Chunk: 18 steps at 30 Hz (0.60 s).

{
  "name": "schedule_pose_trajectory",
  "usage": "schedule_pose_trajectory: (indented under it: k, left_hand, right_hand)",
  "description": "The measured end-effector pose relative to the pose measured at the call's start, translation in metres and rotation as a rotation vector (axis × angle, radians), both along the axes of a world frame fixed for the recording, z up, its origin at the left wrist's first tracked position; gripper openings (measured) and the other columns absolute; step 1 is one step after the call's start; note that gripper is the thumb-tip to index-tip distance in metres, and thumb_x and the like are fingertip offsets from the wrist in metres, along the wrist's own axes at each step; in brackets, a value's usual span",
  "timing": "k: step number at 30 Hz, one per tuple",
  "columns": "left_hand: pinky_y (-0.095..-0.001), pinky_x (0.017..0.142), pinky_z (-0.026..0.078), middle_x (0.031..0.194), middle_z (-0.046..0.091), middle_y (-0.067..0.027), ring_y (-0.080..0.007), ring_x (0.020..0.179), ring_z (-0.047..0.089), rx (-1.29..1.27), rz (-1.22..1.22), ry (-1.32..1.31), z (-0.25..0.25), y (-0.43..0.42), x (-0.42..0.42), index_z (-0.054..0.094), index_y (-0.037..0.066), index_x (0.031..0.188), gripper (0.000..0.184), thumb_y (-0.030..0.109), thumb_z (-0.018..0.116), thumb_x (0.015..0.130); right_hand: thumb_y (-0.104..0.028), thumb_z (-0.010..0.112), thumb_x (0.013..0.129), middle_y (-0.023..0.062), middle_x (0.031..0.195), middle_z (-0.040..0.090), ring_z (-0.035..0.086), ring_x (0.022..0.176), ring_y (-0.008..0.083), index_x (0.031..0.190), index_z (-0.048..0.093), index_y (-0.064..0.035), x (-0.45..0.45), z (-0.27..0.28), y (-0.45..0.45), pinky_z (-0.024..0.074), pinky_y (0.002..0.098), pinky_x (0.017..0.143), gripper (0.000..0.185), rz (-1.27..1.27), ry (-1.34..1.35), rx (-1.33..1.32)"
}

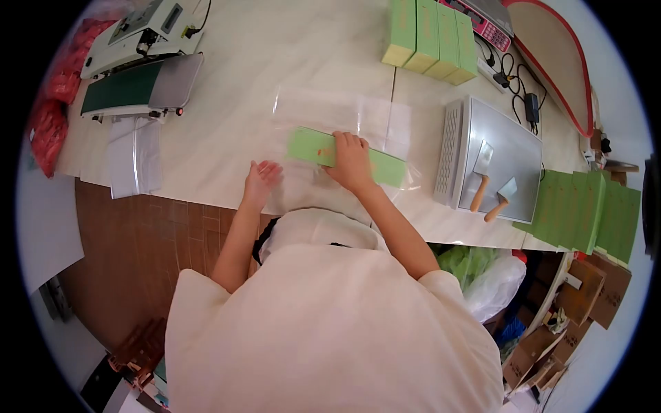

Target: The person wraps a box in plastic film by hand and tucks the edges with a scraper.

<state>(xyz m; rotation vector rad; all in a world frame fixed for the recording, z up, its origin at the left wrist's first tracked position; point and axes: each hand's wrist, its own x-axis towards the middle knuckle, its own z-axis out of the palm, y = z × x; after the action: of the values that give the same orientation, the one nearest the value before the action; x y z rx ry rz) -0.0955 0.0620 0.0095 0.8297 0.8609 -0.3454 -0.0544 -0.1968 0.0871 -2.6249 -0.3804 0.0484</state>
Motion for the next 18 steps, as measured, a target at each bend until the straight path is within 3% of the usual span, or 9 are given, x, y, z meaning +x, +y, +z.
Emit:
schedule_pose_trajectory:
  k: [4, 7, 9, 10, 12, 13, 15, 16, 18]
  left_hand:
    - [-0.0441, 0.108, 0.035, 0.134, 0.052, -0.0138, -0.0245, 0.125, 0.05, 0.013, -0.014, -0.062, 0.086, -0.031, 0.024, 0.04, 0.003, 0.138, 0.068, 0.058, 0.022, 0.102]
    - [-0.0406, 0.113, 0.028, 0.143, 0.045, -0.0138, -0.0245, 0.134, 0.04, -0.082, -0.036, -0.294, 0.135, -0.048, 0.037, 0.034, 0.003, 0.146, 0.076, 0.061, 0.016, 0.101]
    - [-0.0397, 0.115, 0.023, 0.147, 0.042, -0.0127, -0.0261, 0.139, 0.035, 0.068, -0.1, -0.524, 0.163, -0.063, 0.038, 0.033, 0.0, 0.147, 0.081, 0.064, 0.017, 0.1]
    - [-0.0397, 0.115, 0.023, 0.147, 0.042, -0.0127, -0.0261, 0.139, 0.035, 0.068, -0.118, -0.525, 0.174, -0.071, 0.039, 0.033, 0.0, 0.147, 0.081, 0.064, 0.017, 0.1]
    - [-0.039, 0.116, 0.021, 0.148, 0.042, -0.0137, -0.026, 0.139, 0.034, 0.334, -0.178, -0.691, 0.188, -0.086, 0.039, 0.036, -0.002, 0.145, 0.081, 0.062, 0.017, 0.101]
    - [-0.039, 0.116, 0.021, 0.148, 0.042, -0.0137, -0.026, 0.139, 0.034, 0.315, -0.225, -0.696, 0.186, -0.091, 0.038, 0.036, -0.002, 0.145, 0.081, 0.062, 0.017, 0.101]
    - [-0.0384, 0.116, 0.018, 0.149, 0.041, -0.0146, -0.0252, 0.139, 0.035, 0.559, -0.27, -0.758, 0.178, -0.09, 0.033, 0.036, -0.002, 0.145, 0.079, 0.061, 0.017, 0.101]
    - [-0.0384, 0.116, 0.018, 0.149, 0.041, -0.0146, -0.0252, 0.139, 0.035, 0.542, -0.295, -0.763, 0.179, -0.088, 0.033, 0.036, -0.002, 0.145, 0.079, 0.061, 0.017, 0.101]
    - [-0.037, 0.114, 0.024, 0.144, 0.044, -0.015, -0.0235, 0.136, 0.039, 0.852, -0.223, -0.909, 0.189, -0.086, 0.037, 0.04, -0.003, 0.139, 0.067, 0.053, 0.027, 0.104]
  right_hand:
    - [-0.018, 0.086, 0.062, 0.0112, 0.118, 0.055, 0.051, 0.114, 0.0319, 0.127, 0.044, -0.0045, -0.006, 0.06, -0.014, 0.0347, 0.0453, 0.101, 0.078, -0.053, -0.061, 0.277]
    - [-0.016, 0.086, 0.063, 0.0129, 0.12, 0.053, 0.049, 0.115, 0.0332, 0.128, 0.044, -0.0039, -0.017, 0.087, -0.014, 0.0346, 0.0454, 0.101, 0.079, -0.085, -0.145, 0.416]
    - [-0.016, 0.085, 0.063, 0.0139, 0.122, 0.053, 0.048, 0.116, 0.0343, 0.129, 0.043, -0.0037, -0.025, 0.083, -0.013, 0.0346, 0.0459, 0.102, 0.079, -0.128, -0.129, 0.436]
    - [-0.017, 0.085, 0.064, 0.0148, 0.124, 0.052, 0.048, 0.117, 0.0354, 0.131, 0.043, -0.0034, -0.028, 0.079, -0.012, 0.0347, 0.0465, 0.103, 0.08, -0.16, -0.111, 0.452]
    - [-0.017, 0.085, 0.064, 0.0157, 0.126, 0.051, 0.047, 0.119, 0.0359, 0.133, 0.042, -0.0032, -0.031, 0.054, -0.01, 0.035, 0.0469, 0.103, 0.082, -0.178, -0.036, 0.468]
    - [-0.017, 0.085, 0.065, 0.0165, 0.128, 0.051, 0.046, 0.12, 0.0364, 0.134, 0.041, -0.0029, -0.035, 0.05, -0.015, 0.0354, 0.0474, 0.103, 0.084, -0.202, 0.039, 0.479]
    - [-0.017, 0.084, 0.066, 0.017, 0.13, 0.05, 0.046, 0.121, 0.0368, 0.136, 0.04, -0.0025, -0.043, 0.053, -0.025, 0.0359, 0.0473, 0.104, 0.084, -0.175, -0.03, 0.459]
    - [-0.017, 0.084, 0.067, 0.0176, 0.132, 0.049, 0.046, 0.122, 0.0371, 0.137, 0.039, -0.0021, -0.048, 0.059, -0.032, 0.0364, 0.0473, 0.104, 0.084, -0.124, -0.094, 0.439]
    - [-0.02, 0.084, 0.07, 0.0177, 0.128, 0.052, 0.048, 0.12, 0.0371, 0.135, 0.043, -0.0018, -0.055, 0.072, -0.056, 0.0389, 0.0456, 0.102, 0.079, -0.204, -0.158, 0.368]
